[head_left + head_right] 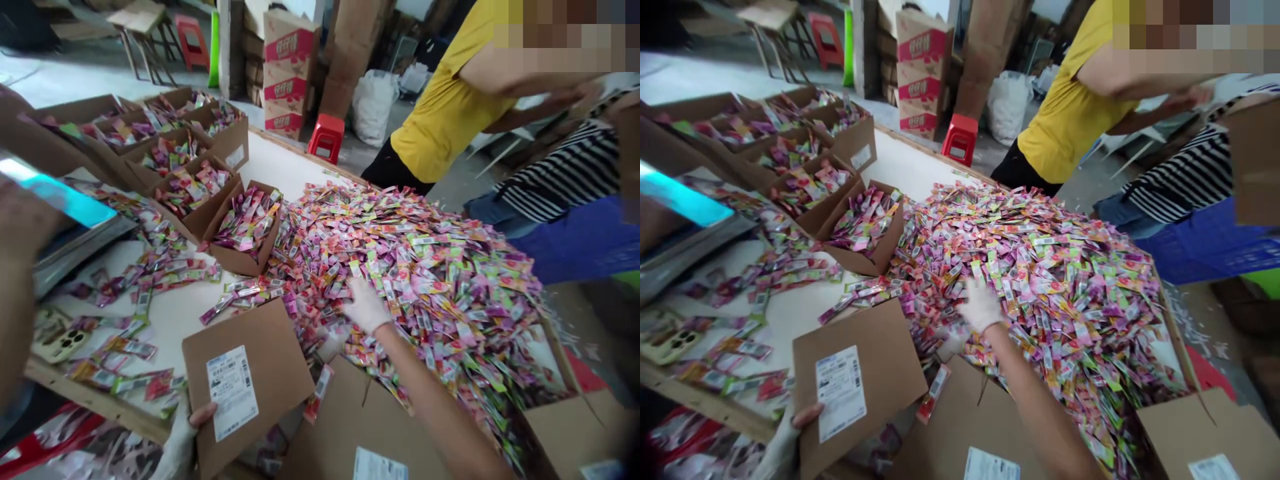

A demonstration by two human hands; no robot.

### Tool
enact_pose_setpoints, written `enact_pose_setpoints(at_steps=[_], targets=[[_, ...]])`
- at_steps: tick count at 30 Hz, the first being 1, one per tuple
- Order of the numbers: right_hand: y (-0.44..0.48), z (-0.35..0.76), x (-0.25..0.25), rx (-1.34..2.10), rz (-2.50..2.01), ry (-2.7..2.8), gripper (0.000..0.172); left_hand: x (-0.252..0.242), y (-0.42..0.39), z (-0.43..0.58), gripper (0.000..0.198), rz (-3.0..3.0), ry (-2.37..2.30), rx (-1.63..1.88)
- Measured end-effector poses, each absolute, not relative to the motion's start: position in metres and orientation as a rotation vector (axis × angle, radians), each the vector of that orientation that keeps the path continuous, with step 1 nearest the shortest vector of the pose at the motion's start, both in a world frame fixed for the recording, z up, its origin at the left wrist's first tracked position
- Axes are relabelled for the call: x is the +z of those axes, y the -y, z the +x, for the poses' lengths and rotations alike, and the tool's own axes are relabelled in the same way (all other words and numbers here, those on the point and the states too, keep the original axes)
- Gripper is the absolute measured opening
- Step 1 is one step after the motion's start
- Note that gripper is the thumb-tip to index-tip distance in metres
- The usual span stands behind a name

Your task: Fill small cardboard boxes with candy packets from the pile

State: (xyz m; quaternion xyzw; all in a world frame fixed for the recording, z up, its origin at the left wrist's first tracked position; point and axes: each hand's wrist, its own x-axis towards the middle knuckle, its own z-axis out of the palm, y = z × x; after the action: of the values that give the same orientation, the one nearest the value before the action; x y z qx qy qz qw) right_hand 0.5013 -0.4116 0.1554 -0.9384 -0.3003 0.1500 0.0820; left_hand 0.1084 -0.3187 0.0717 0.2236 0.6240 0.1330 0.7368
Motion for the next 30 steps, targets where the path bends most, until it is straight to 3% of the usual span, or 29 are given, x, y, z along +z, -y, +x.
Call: enact_pose_setpoints(at_steps=[2,4,6,9,11,16,19,22,26,30], targets=[[0.419,0.542,0.154,0.33,-3.048,0.947,0.11,0.073,0.323,0.112,0.079,0.503,-1.356,0.311],[0.424,0.571,0.141,0.318,-3.264,1.102,0.124,0.075,0.325,0.114,0.079,0.52,-1.331,0.356],[0.425,0.583,0.124,0.338,-3.328,1.284,0.107,0.075,0.325,0.114,0.081,0.543,-1.293,0.402],[0.419,0.577,0.106,0.22,-3.281,1.273,0.058,0.072,0.323,0.111,0.085,0.503,-1.273,0.377],[0.413,0.561,0.103,0.266,-3.154,1.178,0.049,0.069,0.322,0.107,0.085,0.466,-1.245,0.346],[0.406,0.484,0.091,0.621,-2.707,1.145,0.052,0.063,0.324,0.106,0.083,0.43,-1.171,0.287],[0.407,0.426,0.071,1.097,-2.149,0.729,0.068,0.064,0.327,0.108,0.077,0.337,-1.153,0.181],[0.399,0.386,0.069,1.316,-1.688,0.511,0.068,0.07,0.33,0.105,0.066,0.229,-1.124,0.1],[0.369,0.368,0.117,1.367,-1.583,0.931,0.052,0.072,0.34,0.101,0.06,0.175,-0.927,0.162],[0.351,0.358,0.184,1.356,-1.69,1.219,0.053,0.063,0.357,0.121,0.055,0.41,-0.707,0.101]])
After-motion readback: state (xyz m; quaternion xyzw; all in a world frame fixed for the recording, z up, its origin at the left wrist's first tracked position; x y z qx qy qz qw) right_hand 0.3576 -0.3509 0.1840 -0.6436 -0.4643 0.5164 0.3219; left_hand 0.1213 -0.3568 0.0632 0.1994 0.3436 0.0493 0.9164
